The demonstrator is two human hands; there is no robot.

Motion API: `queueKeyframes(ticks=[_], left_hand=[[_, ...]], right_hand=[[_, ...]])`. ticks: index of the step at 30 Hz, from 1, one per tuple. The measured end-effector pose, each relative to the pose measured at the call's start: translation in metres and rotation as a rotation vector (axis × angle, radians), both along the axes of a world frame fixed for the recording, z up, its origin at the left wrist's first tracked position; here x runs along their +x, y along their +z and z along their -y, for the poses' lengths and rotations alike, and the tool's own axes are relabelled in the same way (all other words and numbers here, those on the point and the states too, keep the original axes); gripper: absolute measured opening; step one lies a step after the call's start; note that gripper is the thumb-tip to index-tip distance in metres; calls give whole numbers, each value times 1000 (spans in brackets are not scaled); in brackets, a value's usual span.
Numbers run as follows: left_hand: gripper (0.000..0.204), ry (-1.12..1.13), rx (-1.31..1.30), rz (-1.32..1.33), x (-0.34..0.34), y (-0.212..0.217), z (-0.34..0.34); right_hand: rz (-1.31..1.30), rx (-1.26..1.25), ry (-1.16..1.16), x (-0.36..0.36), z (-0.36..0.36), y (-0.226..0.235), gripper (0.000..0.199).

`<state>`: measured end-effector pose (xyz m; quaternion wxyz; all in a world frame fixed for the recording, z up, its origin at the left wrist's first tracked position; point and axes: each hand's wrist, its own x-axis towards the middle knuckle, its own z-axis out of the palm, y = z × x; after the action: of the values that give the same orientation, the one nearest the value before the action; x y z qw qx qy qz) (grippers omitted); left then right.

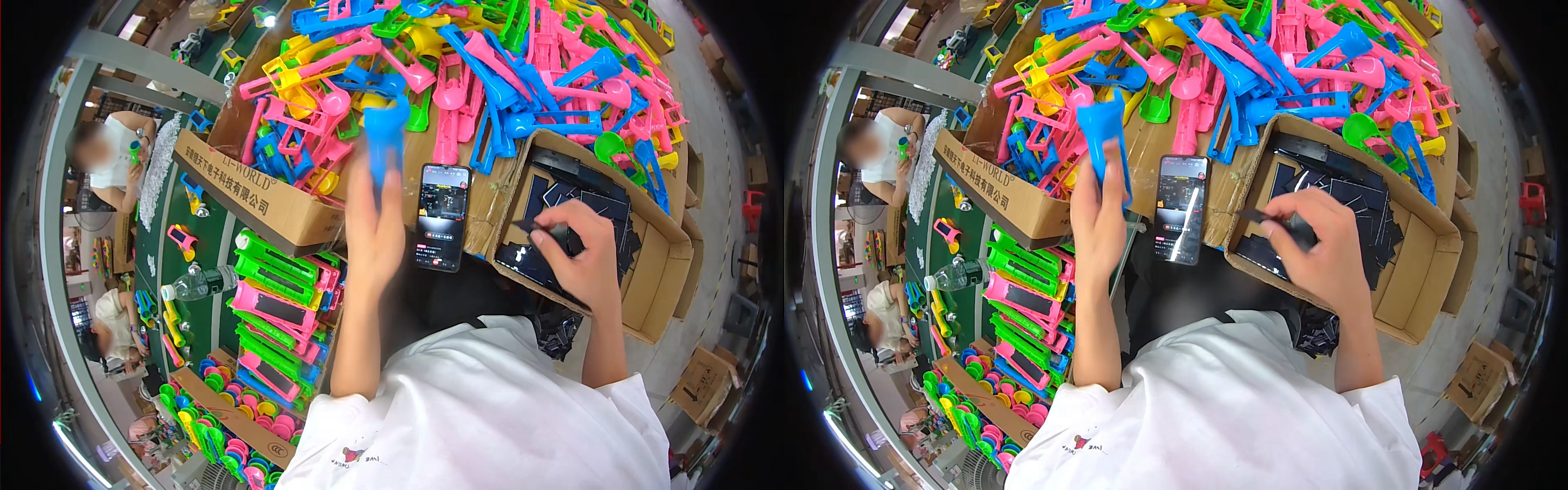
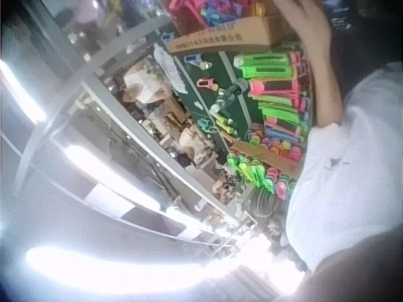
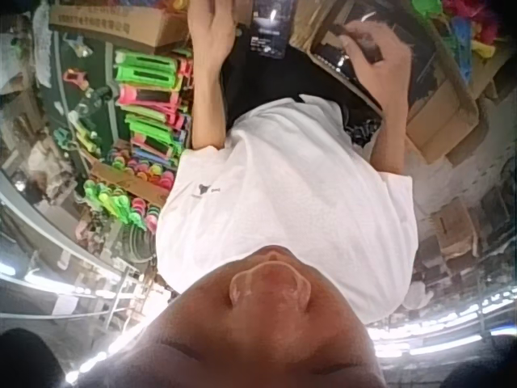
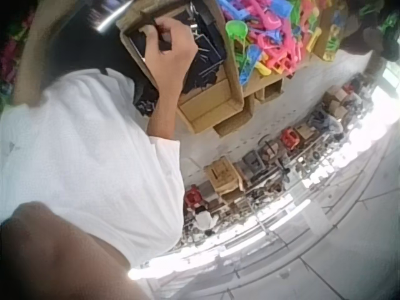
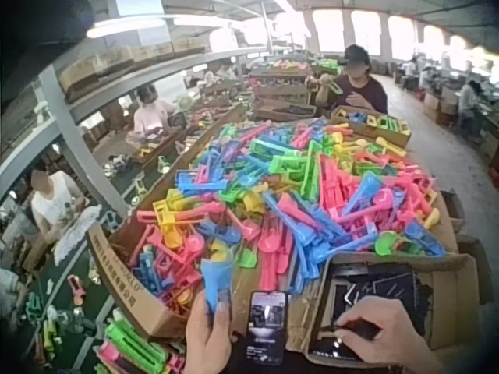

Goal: Assembling handheld solar lights by attaching solar panels to plastic housings.

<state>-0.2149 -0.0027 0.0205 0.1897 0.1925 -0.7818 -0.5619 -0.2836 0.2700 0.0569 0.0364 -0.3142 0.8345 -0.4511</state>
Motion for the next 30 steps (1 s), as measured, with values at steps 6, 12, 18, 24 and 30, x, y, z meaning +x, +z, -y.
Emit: queueKeyframes(ticks=[6,12,18,24,30], left_hand=[[44,-208,646,50,107,-3,-55],[58,-72,724,75,165,-26,-79],[49,27,734,79,168,-37,-78],[50,24,777,67,168,-39,-81],[51,4,779,62,169,-35,-83]], right_hand=[[830,-429,139,75,32,-13,16],[968,-265,162,103,55,-46,19],[936,-224,172,120,63,-59,19],[989,-268,68,125,60,-57,18],[980,-285,39,123,60,-54,16]])
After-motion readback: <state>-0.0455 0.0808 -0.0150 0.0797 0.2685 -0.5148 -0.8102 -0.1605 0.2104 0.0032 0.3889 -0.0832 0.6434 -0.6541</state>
